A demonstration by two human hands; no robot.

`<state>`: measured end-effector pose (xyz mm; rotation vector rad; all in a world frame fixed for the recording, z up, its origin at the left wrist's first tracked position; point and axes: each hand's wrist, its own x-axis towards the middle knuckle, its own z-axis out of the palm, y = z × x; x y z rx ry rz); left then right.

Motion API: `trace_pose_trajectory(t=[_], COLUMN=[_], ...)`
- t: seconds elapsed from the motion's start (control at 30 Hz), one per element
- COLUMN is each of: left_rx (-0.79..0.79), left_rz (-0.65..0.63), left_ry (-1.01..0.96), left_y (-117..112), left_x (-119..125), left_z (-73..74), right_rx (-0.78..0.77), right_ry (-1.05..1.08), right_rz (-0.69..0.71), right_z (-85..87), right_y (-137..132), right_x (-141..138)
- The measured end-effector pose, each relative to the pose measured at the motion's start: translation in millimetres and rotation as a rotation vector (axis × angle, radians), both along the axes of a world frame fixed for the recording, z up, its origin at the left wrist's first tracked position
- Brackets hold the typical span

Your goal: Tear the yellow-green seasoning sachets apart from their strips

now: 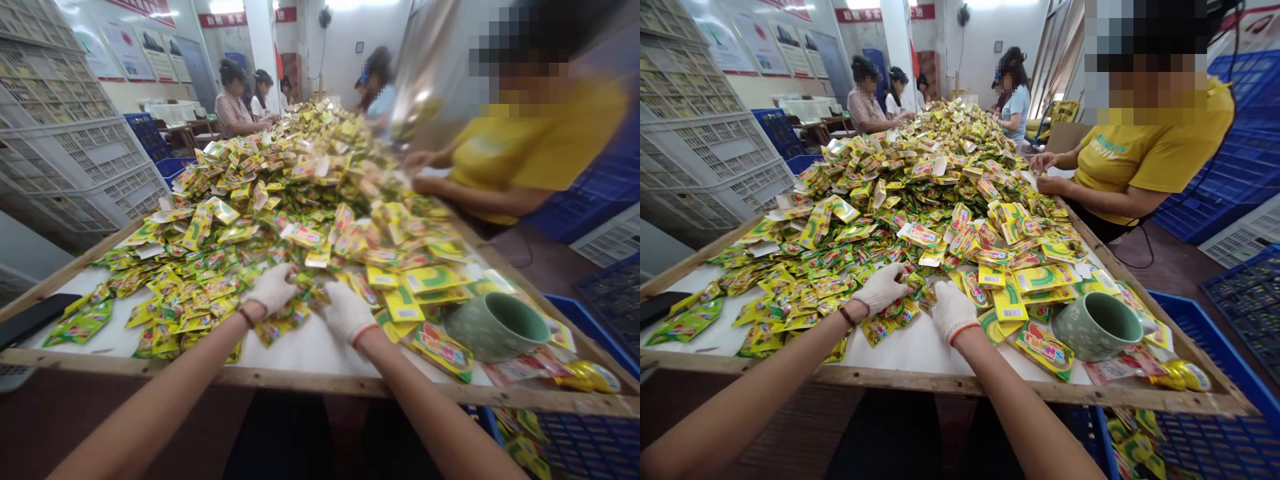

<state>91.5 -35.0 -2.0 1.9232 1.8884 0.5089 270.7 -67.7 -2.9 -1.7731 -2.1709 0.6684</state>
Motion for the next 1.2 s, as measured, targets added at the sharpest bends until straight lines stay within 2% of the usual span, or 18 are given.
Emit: trace_pose_trajectory(t=[0.1,0.2,0.3,0.37,0.43,0.5,0.63,0.7,0.77,0.87,0.97,1.03,1.13,1.2], left_rx=[0.005,-0.039,-0.231,-0.405,-0.525,-0.522,-0.429,-0.388,-0.3,0.006,0.375,0.467,0.476,0.532], left_rz=[0.031,0.006,-0.122,-0.185,-0.18,-0.127,-0.107,-0.125,-0.138,-0.17,-0.25,-0.339,-0.381,-0.341], left_ry=[-0.149,-0.314,-0.616,-0.832,-1.028,-1.135,-1.131,-1.076,-0.908,-0.455,0.103,0.385,0.519,0.428], left_y=[-10.5,-31.8,-56.6,-69.8,-78.2,-82.0,-80.2,-73.7,-59.8,-22.0,26.7,54.2,74.1,70.1], left_x=[0.1,1.5,10.7,19.5,28.1,35.3,44.9,45.8,42.1,28.9,17.0,14.7,17.0,17.7], left_z=[3.1,10.0,21.0,28.3,33.4,35.2,31.4,28.2,26.5,30.3,39.2,44.7,51.6,55.5], right_rx=[0.054,0.072,0.024,-0.001,-0.012,-0.013,-0.027,-0.104,-0.179,-0.189,-0.181,-0.176,-0.195,-0.235], right_ry=[0.091,0.411,0.681,0.743,0.757,0.764,0.893,0.995,1.068,1.083,1.07,1.089,1.193,1.33], right_rz=[-0.008,-0.007,0.004,0.015,0.026,0.013,-0.029,0.027,0.04,-0.094,-0.181,-0.198,-0.192,-0.174], right_z=[3.2,8.2,11.7,11.9,10.7,9.2,7.6,7.0,6.3,6.4,6.3,4.6,-0.8,-3.9], right_y=[-10.7,-20.0,-23.9,-23.5,-22.4,-21.9,-22.2,-21.3,-19.3,-16.1,-15.6,-16.1,-15.6,-13.9], right_x=[12.7,23.1,26.0,25.3,24.4,23.5,20.6,19.0,18.7,20.9,22.5,22.3,23.5,27.5])
